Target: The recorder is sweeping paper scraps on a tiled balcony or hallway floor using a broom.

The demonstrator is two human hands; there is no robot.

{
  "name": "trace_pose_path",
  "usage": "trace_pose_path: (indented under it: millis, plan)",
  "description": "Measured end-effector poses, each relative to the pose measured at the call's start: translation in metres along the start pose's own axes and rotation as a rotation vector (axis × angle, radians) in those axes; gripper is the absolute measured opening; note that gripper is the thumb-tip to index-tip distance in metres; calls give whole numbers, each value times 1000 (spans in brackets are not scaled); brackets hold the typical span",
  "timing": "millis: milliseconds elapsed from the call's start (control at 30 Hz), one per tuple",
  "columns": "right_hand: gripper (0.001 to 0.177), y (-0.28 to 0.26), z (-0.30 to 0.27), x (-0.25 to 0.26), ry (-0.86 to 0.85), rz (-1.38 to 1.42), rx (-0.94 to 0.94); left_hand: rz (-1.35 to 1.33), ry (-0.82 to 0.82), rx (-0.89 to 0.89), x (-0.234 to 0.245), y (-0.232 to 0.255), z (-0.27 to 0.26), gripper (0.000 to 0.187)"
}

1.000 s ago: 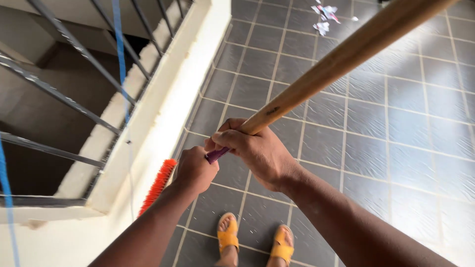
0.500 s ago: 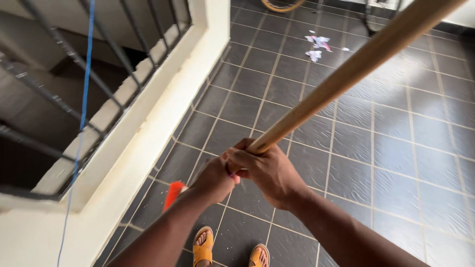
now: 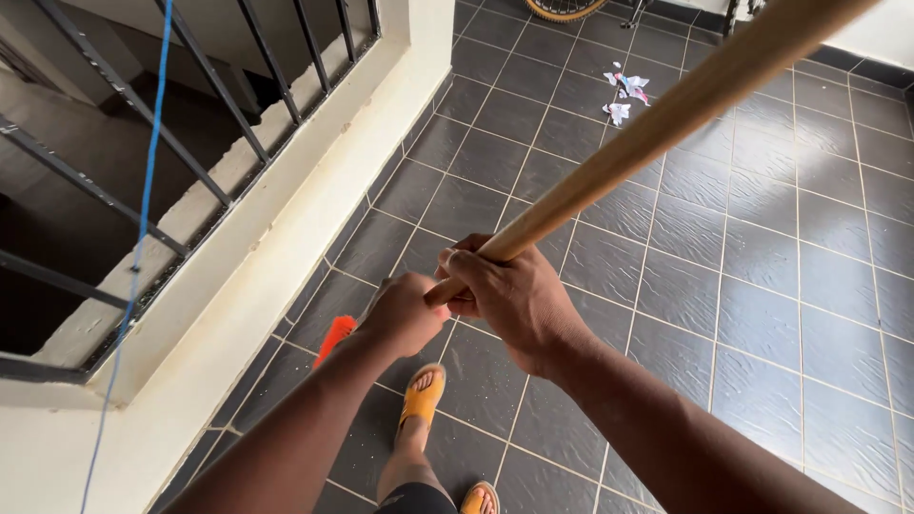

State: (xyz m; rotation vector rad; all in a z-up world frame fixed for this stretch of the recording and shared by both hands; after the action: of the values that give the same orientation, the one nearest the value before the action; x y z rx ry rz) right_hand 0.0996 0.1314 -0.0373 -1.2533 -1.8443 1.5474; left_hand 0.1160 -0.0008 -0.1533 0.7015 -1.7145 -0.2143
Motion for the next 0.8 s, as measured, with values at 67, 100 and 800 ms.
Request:
trace_pose_path:
  millis: [67, 100, 800]
  plan:
    - [32, 8, 22, 3, -18, -10, -21, -11, 23, -18, 5, -3, 21, 14]
    - [32, 11, 35, 3, -39, -21, -36, -20, 54, -36, 10, -4, 33, 15]
    - [39, -37, 292, -32, 8, -33, -50, -168, 295, -83, 104, -66, 263, 17]
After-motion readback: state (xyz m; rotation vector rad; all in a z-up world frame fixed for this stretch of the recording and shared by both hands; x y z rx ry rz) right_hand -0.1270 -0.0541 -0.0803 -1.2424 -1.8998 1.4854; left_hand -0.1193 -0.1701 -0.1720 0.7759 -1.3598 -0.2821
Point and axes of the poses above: each hand's wrist, its own z-axis towards the middle knuckle, its own x-axis out of the back of the hand, y = z × x, the point moved 7 cm from there along z, towards the middle knuckle, and after that the axes turned 12 degrees about z, right-handed, at the moved point
